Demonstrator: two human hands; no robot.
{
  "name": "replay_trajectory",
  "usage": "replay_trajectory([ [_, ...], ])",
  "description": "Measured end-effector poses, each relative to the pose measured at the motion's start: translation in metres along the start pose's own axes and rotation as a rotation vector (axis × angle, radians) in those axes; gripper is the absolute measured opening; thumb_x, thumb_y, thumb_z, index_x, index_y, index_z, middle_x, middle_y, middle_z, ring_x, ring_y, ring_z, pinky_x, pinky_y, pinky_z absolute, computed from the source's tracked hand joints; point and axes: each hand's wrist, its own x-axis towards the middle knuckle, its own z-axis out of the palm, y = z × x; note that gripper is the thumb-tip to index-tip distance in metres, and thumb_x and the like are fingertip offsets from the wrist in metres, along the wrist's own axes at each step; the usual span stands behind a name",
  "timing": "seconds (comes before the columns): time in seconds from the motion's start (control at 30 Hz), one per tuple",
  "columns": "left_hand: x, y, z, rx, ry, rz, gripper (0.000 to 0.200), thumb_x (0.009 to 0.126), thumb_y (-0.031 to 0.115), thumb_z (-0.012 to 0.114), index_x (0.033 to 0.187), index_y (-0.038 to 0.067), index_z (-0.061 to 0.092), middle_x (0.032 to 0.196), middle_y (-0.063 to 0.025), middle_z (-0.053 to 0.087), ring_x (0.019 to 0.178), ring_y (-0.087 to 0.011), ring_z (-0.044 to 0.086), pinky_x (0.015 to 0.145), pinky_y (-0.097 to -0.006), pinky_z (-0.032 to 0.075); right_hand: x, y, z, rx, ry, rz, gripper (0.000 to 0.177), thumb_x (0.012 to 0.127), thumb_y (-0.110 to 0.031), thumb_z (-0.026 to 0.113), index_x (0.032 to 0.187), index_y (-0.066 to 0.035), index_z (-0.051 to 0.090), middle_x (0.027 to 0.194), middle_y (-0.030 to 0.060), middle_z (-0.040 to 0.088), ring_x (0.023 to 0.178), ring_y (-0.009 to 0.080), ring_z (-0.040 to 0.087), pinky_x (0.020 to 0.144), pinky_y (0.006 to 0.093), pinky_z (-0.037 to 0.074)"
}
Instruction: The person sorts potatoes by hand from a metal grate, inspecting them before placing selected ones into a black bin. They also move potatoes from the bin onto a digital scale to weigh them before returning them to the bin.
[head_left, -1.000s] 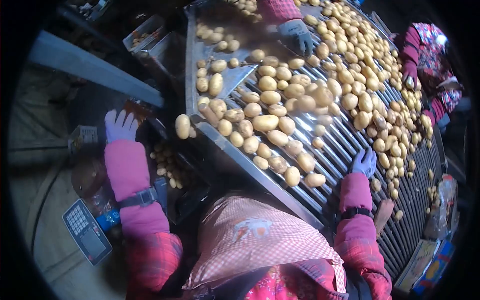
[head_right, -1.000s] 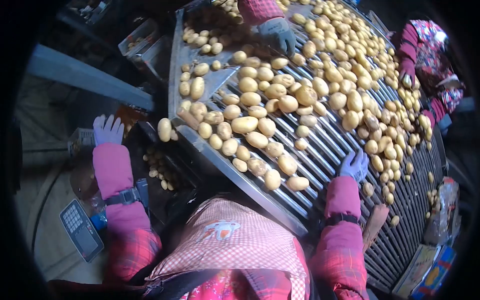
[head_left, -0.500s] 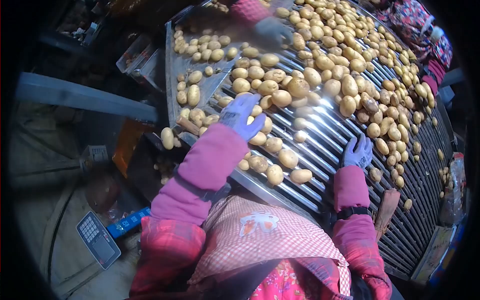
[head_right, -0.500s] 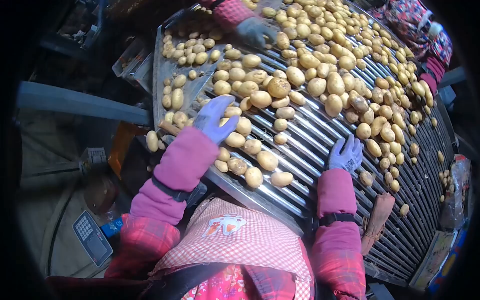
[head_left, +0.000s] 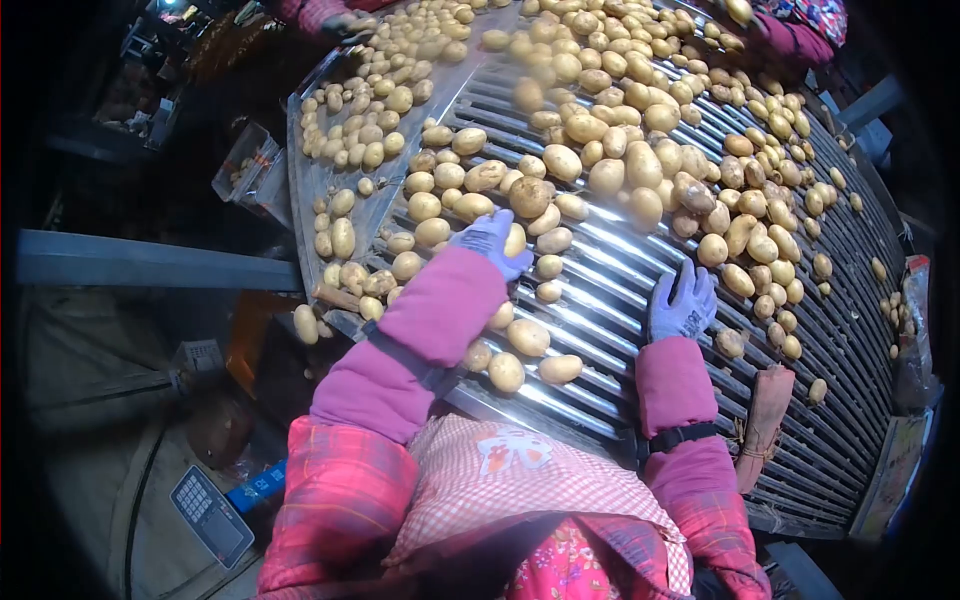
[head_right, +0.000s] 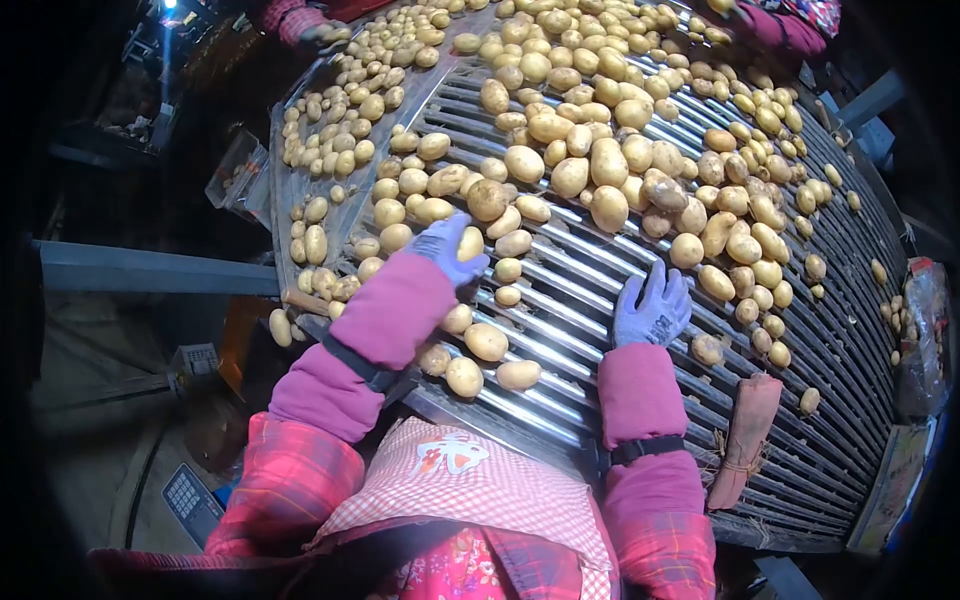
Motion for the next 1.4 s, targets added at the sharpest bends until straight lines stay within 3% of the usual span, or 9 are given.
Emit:
replay_trajectory([
  [0.1, 0.008, -0.011, -0.004, -1.024, 0.057, -0.072, 0.069, 0.073, 0.032, 0.080, 0.127, 0.002, 0.048, 0.111, -0.0148, 0.060, 0.101, -0.0186, 0.060, 0.078, -0.0305, 0.052, 0.001, -0.001, -0.001, -0.009, -0.037, 0.024, 0.047, 0.085, -0.035, 0.057, 0.126, -0.012, 0.055, 0.128, 0.0171, 0.048, 0.121, 0.0359, 0.042, 0.101, 0.0508, 0.032],
  [0.27, 0.056, 0.026, -0.016, -0.294, 0.413, 0.297, 0.062, 0.065, 0.036, 0.080, 0.113, 0.004, 0.059, 0.107, -0.0174, 0.060, 0.101, -0.0329, 0.058, 0.091, -0.0416, 0.046, 0.000, -0.001, 0.000, -0.007, -0.024, 0.017, 0.046, 0.085, -0.034, 0.057, 0.126, -0.012, 0.055, 0.127, 0.0182, 0.049, 0.120, 0.0357, 0.043, 0.101, 0.0502, 0.032],
  [0.43, 0.047, 0.052, -0.005, 0.093, 0.409, 0.260, 0.046, 0.068, 0.046, 0.067, 0.100, 0.012, 0.065, 0.104, -0.0176, 0.060, 0.090, -0.0382, 0.056, 0.089, -0.0445, 0.045, 0.002, -0.001, -0.001, -0.008, -0.020, 0.014, 0.046, 0.085, -0.035, 0.057, 0.125, -0.012, 0.056, 0.128, 0.0181, 0.050, 0.120, 0.0367, 0.044, 0.101, 0.0507, 0.032],
  [0.5, 0.058, 0.043, -0.034, -0.098, -0.044, 0.370, 0.041, 0.071, 0.039, 0.066, 0.102, 0.013, 0.064, 0.101, -0.0168, 0.062, 0.085, -0.0349, 0.059, 0.084, -0.0449, 0.048, 0.001, 0.000, 0.001, -0.008, 0.006, 0.017, 0.045, 0.085, -0.035, 0.057, 0.124, -0.012, 0.057, 0.127, 0.0179, 0.051, 0.120, 0.0366, 0.044, 0.101, 0.0506, 0.032],
  [0.6, 0.026, 0.014, -0.028, -1.967, -0.285, -0.037, 0.051, 0.082, 0.039, 0.065, 0.120, 0.008, 0.055, 0.110, -0.0145, 0.063, 0.092, -0.0309, 0.063, 0.076, -0.0477, 0.054, 0.000, 0.003, 0.005, 0.012, 0.088, -0.025, 0.042, 0.086, -0.034, 0.057, 0.120, -0.010, 0.059, 0.124, 0.0180, 0.054, 0.115, 0.0373, 0.049, 0.099, 0.0495, 0.036],
  [0.73, -0.009, -0.025, -0.030, -2.737, -0.448, 0.183, 0.075, 0.079, 0.068, 0.050, 0.129, 0.011, 0.051, 0.129, -0.0188, 0.052, 0.115, -0.0383, 0.054, 0.087, -0.0652, 0.046, 0.001, 0.006, 0.009, -0.021, 0.072, -0.044, 0.040, 0.087, -0.033, 0.056, 0.120, -0.010, 0.060, 0.123, 0.0191, 0.055, 0.114, 0.0367, 0.050, 0.099, 0.0490, 0.037],
  [1.13, -0.155, -0.129, -0.066, -2.579, 0.272, 0.120, 0.086, 0.072, 0.067, 0.061, 0.135, 0.012, 0.043, 0.137, -0.0222, 0.043, 0.120, -0.0464, 0.046, 0.093, -0.0692, 0.038, 0.013, 0.026, 0.017, -0.076, -0.061, -0.070, 0.045, 0.092, -0.041, 0.048, 0.125, -0.012, 0.059, 0.129, 0.0199, 0.053, 0.119, 0.0345, 0.050, 0.101, 0.0432, 0.039],
  [1.3, -0.208, -0.188, -0.053, -2.775, 0.430, 0.453, 0.086, 0.073, 0.043, 0.071, 0.140, 0.003, 0.035, 0.141, -0.0198, 0.039, 0.125, -0.0394, 0.044, 0.101, -0.0598, 0.038, 0.020, 0.048, 0.035, -0.136, -0.026, -0.085, 0.046, 0.091, -0.047, 0.048, 0.126, -0.018, 0.059, 0.128, 0.0180, 0.054, 0.116, 0.0339, 0.052, 0.097, 0.0441, 0.041],
  [1.4, -0.242, -0.209, -0.046, -2.366, 0.500, 0.273, 0.078, 0.071, 0.048, 0.073, 0.132, 0.008, 0.045, 0.136, -0.0224, 0.044, 0.122, -0.0419, 0.047, 0.095, -0.0626, 0.042, 0.025, 0.055, 0.041, -0.171, -0.020, -0.074, 0.045, 0.091, -0.046, 0.049, 0.126, -0.018, 0.058, 0.126, 0.0174, 0.055, 0.114, 0.0343, 0.053, 0.096, 0.0442, 0.043],
])
